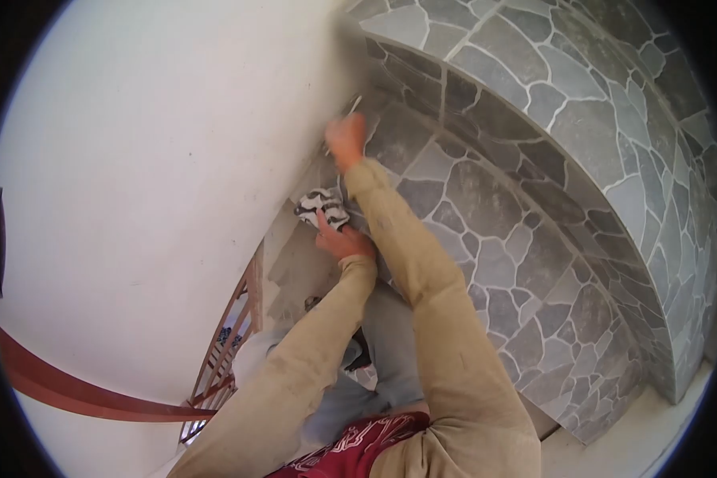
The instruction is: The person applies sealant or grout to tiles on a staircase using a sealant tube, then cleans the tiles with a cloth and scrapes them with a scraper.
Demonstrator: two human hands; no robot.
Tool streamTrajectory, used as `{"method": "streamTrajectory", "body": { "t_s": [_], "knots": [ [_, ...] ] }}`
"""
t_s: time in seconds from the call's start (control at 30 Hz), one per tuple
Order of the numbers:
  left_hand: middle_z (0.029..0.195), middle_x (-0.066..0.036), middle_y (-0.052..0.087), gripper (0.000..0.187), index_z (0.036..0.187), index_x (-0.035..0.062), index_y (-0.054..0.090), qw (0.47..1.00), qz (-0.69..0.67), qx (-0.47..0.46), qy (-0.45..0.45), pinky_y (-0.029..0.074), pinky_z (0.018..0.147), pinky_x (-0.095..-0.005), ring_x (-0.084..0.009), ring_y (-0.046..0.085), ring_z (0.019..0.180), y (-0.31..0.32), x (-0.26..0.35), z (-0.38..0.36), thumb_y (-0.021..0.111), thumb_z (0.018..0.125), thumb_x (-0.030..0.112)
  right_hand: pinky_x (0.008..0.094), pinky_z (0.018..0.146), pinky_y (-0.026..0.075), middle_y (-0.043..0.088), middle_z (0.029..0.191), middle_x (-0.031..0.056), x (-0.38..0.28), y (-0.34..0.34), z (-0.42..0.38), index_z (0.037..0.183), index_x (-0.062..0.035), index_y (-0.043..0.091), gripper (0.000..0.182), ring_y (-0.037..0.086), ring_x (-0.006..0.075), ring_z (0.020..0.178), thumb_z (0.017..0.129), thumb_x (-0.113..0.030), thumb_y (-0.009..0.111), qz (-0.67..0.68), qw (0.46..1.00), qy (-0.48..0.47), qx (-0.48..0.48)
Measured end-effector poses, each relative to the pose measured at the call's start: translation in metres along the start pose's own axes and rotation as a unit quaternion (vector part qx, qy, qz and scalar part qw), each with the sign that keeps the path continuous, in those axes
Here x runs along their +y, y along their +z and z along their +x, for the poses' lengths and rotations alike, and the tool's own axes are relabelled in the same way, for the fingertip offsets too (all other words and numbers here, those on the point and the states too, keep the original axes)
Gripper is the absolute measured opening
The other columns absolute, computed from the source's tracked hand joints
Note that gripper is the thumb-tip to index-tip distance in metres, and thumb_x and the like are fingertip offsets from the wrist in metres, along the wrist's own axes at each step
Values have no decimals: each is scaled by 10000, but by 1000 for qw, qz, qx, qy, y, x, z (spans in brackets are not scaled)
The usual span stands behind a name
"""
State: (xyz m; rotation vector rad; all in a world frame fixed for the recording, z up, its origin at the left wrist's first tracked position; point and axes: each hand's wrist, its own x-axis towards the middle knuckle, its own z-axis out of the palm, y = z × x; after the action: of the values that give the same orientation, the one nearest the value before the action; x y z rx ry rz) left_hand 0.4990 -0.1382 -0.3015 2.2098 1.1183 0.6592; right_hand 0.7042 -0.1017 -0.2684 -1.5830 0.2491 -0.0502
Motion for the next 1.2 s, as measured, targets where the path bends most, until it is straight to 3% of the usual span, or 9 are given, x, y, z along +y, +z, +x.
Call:
{"method": "streamTrajectory", "body": {
  "t_s": [0.1, 0.3, 0.37, 0.47, 0.6, 0.8, 0.87, 1.07, 1.2],
  "knots": [
    [1219, -304, 369, 691, 1463, 78, 306, 998, -61, 9, 24, 343, 957, -486, -453, 418, 1080, -2, 3, 1, 455, 798, -41, 479, 655, 477, 582, 679, 337, -12, -7, 14, 660, 128, 582, 283, 653, 451, 770, 772, -132, 580, 13, 995, 98, -1],
    [1239, -315, 352, 688, 1467, 79, 292, 998, 14, -46, -28, 341, 992, -462, -450, 413, 1135, -13, 15, 1, 440, 807, -50, 484, 638, 481, 615, 710, 312, 1, -1, 1, 704, 124, 601, 298, 661, 433, 745, 788, -162, 612, -82, 996, -37, 12],
    [1238, -314, 353, 691, 1466, 77, 292, 999, -25, -26, -12, 347, 984, -456, -444, 420, 1118, -7, 6, 3, 444, 804, -51, 441, 648, 496, 623, 706, 309, -10, -11, 21, 762, 154, 608, 297, 681, 320, 737, 754, -142, 585, 29, 991, 126, -25],
    [1234, -313, 356, 694, 1463, 73, 294, 999, -52, -14, -9, 357, 967, -448, -436, 429, 1085, 1, 5, 0, 452, 799, -55, 432, 627, 493, 630, 708, 266, -31, -7, -10, 684, 87, 594, 238, 652, 393, 694, 764, -134, 630, -17, 997, -43, 66],
    [1223, -311, 365, 703, 1462, 69, 295, 999, -18, 4, 33, 355, 952, -453, -438, 430, 1052, -2, 1, 1, 458, 790, -59, 395, 630, 489, 635, 719, 235, 13, 5, 36, 718, 75, 600, 210, 654, 334, 702, 772, -126, 621, -138, 989, -41, -18],
    [1194, -300, 376, 717, 1471, 77, 288, 1000, 26, -3, -1, 335, 949, -477, -451, 421, 1047, 6, -10, 3, 454, 784, -43, 412, 594, 462, 624, 730, 201, -19, -11, 5, 750, 117, 584, 244, 609, 264, 669, 795, -117, 532, -7, 998, 7, -55],
    [1194, -300, 376, 711, 1470, 77, 290, 1000, 0, 2, 12, 340, 945, -474, -453, 425, 1042, -1, -9, -1, 452, 788, -40, 389, 603, 454, 596, 690, 159, -14, -15, 26, 760, 80, 612, 220, 569, 195, 670, 782, -139, 615, 179, 968, 169, -52],
    [1195, -308, 373, 700, 1468, 79, 297, 998, -57, -18, -24, 347, 945, -472, -466, 430, 1036, -6, 7, 1, 449, 794, -34, 457, 609, 461, 637, 762, 289, -9, -1, 14, 812, 141, 601, 281, 651, 341, 684, 771, -137, 592, -81, 997, 6, -16],
    [1202, -321, 366, 699, 1465, 81, 305, 998, -65, 13, 26, 342, 955, -471, -471, 427, 1038, -4, 3, 1, 459, 792, -33, 476, 626, 465, 611, 755, 345, 4, -9, 24, 783, 142, 599, 285, 656, 446, 753, 762, -142, 584, 68, 990, 119, -34]
  ]
}}
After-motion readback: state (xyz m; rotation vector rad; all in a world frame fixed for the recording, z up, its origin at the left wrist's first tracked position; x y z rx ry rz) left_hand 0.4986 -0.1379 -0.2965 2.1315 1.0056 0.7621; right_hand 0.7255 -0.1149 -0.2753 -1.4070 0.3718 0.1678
